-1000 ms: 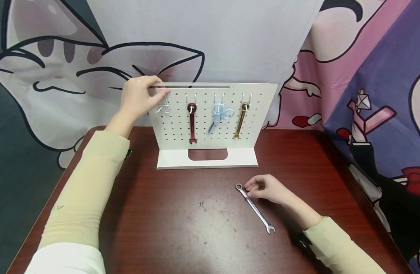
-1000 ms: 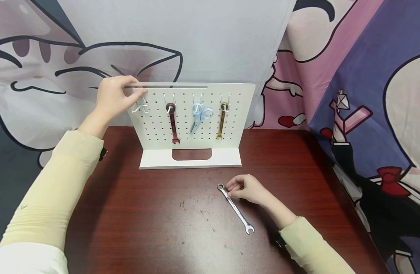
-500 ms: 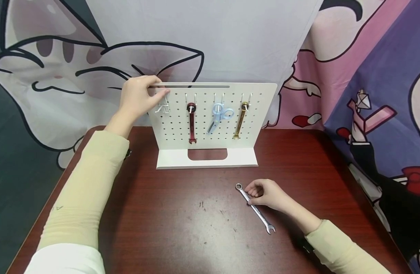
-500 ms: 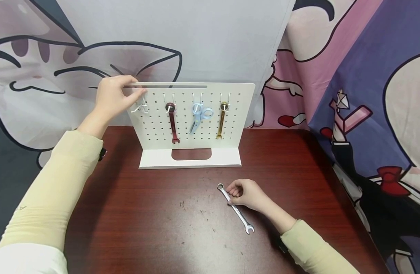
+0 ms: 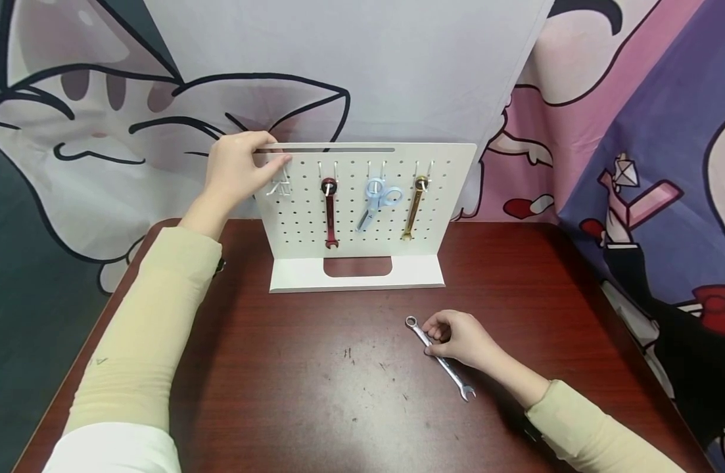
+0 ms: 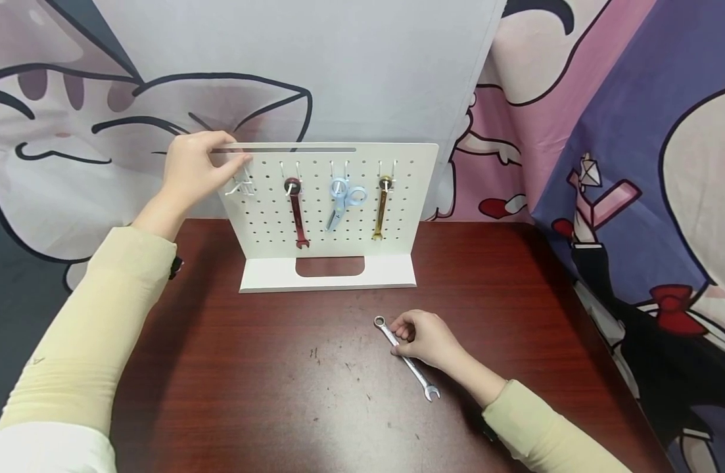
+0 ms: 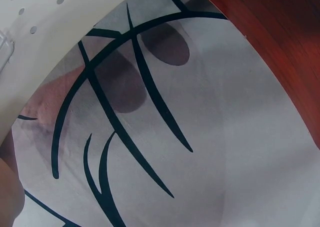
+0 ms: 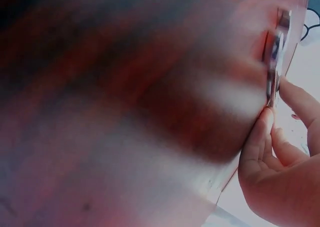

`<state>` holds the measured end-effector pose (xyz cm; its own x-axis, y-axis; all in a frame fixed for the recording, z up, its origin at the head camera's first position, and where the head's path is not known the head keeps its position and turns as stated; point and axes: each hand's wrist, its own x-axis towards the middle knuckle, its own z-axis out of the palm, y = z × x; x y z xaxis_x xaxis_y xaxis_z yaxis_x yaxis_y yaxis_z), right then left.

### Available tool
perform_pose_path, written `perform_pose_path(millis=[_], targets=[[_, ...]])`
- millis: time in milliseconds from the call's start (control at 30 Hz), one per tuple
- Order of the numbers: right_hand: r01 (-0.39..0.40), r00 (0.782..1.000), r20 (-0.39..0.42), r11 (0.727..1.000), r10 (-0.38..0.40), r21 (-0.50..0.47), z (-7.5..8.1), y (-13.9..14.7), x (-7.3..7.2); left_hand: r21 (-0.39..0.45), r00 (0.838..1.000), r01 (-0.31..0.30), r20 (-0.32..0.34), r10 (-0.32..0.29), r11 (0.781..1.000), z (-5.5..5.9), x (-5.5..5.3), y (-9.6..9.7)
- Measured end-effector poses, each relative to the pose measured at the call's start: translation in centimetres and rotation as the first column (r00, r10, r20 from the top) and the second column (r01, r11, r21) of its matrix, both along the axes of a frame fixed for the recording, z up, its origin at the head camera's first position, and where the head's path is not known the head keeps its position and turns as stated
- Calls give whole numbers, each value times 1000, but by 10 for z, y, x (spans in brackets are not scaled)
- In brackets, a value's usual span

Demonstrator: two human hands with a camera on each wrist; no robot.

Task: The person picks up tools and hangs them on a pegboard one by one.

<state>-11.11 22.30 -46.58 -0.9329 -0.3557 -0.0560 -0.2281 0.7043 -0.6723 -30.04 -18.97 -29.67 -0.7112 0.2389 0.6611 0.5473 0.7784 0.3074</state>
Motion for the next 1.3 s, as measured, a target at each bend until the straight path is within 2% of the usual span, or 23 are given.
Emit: perform_pose_path(millis=[400, 733, 1300], targets=[[66, 997, 46, 994, -63, -82, -2, -2, -1, 2, 1000, -1, -5, 1, 1000, 1, 1, -2], [109, 993, 58, 993, -106, -45, -1, -4, -1, 2, 1000, 1, -7, -1, 1000, 0, -1, -2], [99, 992, 87, 992, -92, -80, -2, -5, 0, 3, 1000, 4, -1, -4, 1000, 0, -1, -1]])
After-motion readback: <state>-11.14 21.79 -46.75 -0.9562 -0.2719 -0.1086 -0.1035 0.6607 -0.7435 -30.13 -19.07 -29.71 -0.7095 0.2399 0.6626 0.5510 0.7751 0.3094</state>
